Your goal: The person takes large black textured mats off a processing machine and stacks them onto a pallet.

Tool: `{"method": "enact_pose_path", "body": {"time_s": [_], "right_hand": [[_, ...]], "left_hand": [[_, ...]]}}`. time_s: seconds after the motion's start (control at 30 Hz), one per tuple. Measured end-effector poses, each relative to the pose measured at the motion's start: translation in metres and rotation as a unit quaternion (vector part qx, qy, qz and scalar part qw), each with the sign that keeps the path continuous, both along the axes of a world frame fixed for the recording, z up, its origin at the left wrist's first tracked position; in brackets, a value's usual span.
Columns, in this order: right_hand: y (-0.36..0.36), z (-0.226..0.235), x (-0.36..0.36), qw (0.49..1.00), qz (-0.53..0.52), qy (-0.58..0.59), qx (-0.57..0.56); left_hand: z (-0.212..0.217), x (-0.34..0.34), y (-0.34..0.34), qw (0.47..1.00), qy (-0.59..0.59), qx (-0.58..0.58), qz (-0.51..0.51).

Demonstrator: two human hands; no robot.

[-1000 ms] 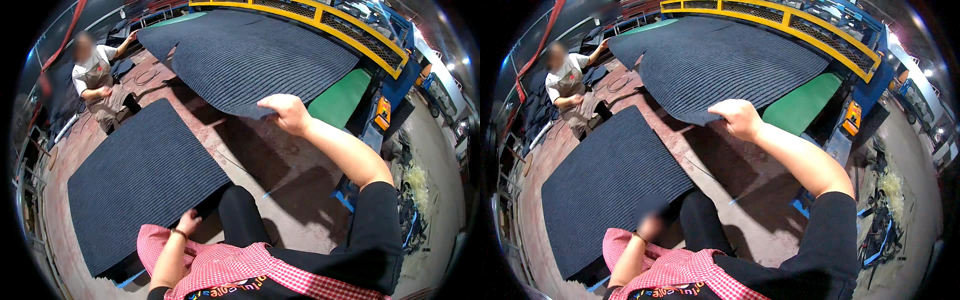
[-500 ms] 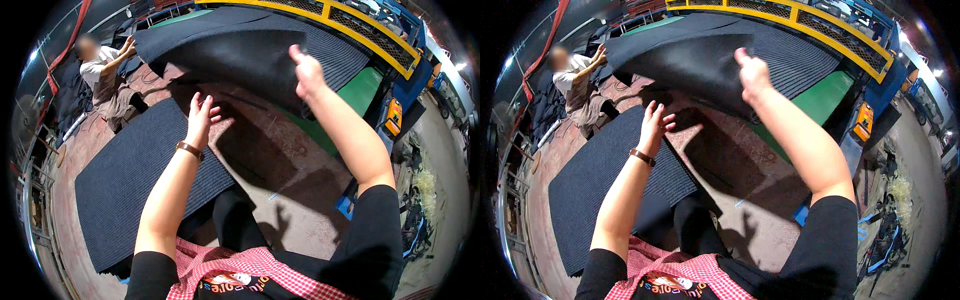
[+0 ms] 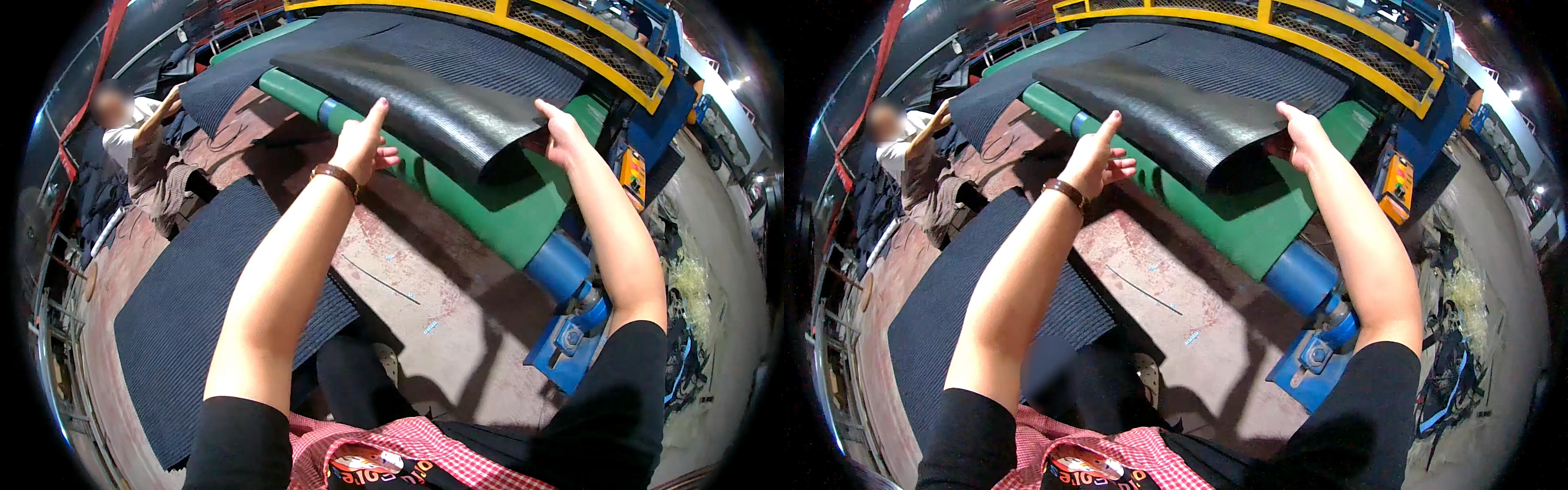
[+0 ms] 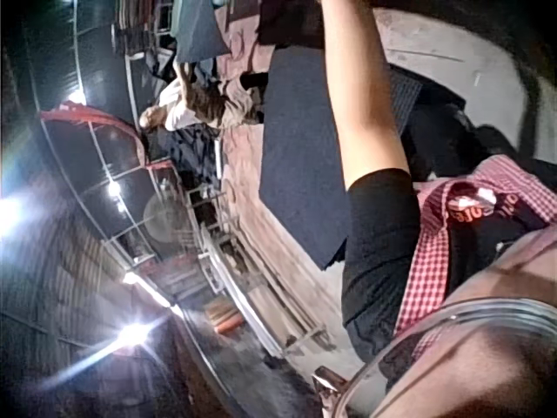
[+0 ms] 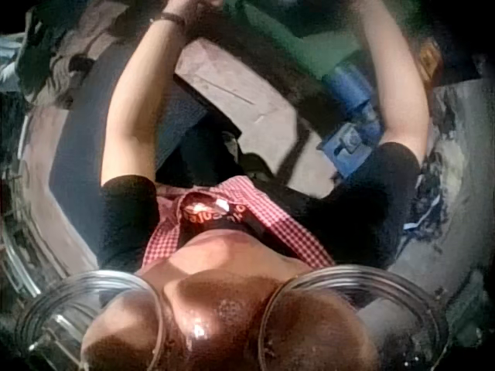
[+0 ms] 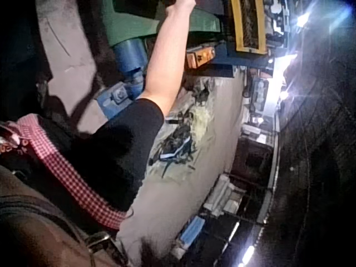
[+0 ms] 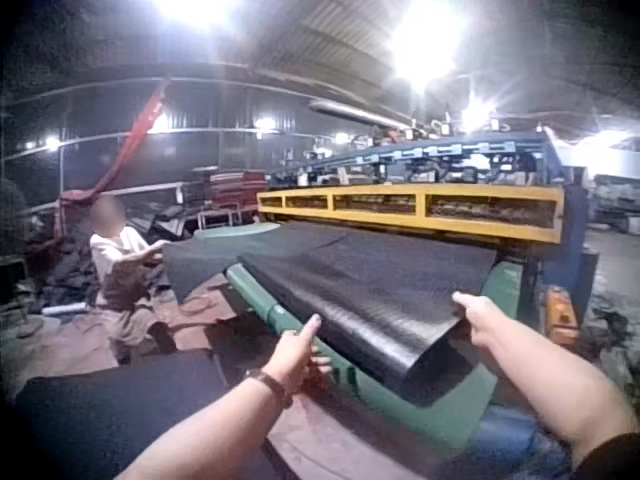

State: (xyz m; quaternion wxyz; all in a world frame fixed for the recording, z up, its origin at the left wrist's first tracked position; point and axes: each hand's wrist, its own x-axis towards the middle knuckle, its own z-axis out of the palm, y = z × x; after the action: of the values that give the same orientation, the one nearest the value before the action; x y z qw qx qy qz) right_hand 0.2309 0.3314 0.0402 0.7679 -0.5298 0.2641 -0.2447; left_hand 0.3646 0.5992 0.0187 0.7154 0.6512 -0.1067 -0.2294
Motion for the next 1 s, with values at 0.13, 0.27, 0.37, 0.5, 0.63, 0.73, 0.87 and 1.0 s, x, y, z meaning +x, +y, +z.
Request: {"method": "enact_pose_path", "body": {"time_s": [0.13,0.27,0.37,0.5,0.63,0.73,0.87,1.0], "right_hand": [[0.001,0.008,-0.027,0.978,0.118,0.161,-0.068],[-0.014,0.008,-0.046,0.961,0.142,0.147,-0.184],[-0.023,0.004,-0.049,0.885,0.135,0.216,-0.389],[-0.022,-0.011,-0.040,0.801,0.080,0.199,-0.559],[-0.018,-0.009,-0.033,0.741,0.101,0.201,-0.632],[0.029,0.003,-0.032,0.675,0.179,0.193,-0.689],[0.108,-0.008,-0.022,0.561,0.159,0.155,-0.798],[0.158,-0.017,-0.036,0.425,0.100,0.164,-0.884]], "left_hand": [[0.009,0.008,-0.020,0.998,0.012,0.037,0.039],[0.018,0.015,-0.032,0.996,0.021,0.071,0.055],[0.009,0.025,-0.038,0.995,-0.014,0.062,0.077],[-0.001,0.032,-0.041,0.987,-0.060,0.021,0.144],[0.014,0.026,-0.022,0.974,-0.086,0.066,0.198],[0.015,0.049,0.024,0.959,-0.137,0.086,0.233],[0.008,0.139,0.132,0.905,-0.259,0.181,0.284],[0.026,0.129,0.238,0.813,-0.353,0.310,0.344]]}}
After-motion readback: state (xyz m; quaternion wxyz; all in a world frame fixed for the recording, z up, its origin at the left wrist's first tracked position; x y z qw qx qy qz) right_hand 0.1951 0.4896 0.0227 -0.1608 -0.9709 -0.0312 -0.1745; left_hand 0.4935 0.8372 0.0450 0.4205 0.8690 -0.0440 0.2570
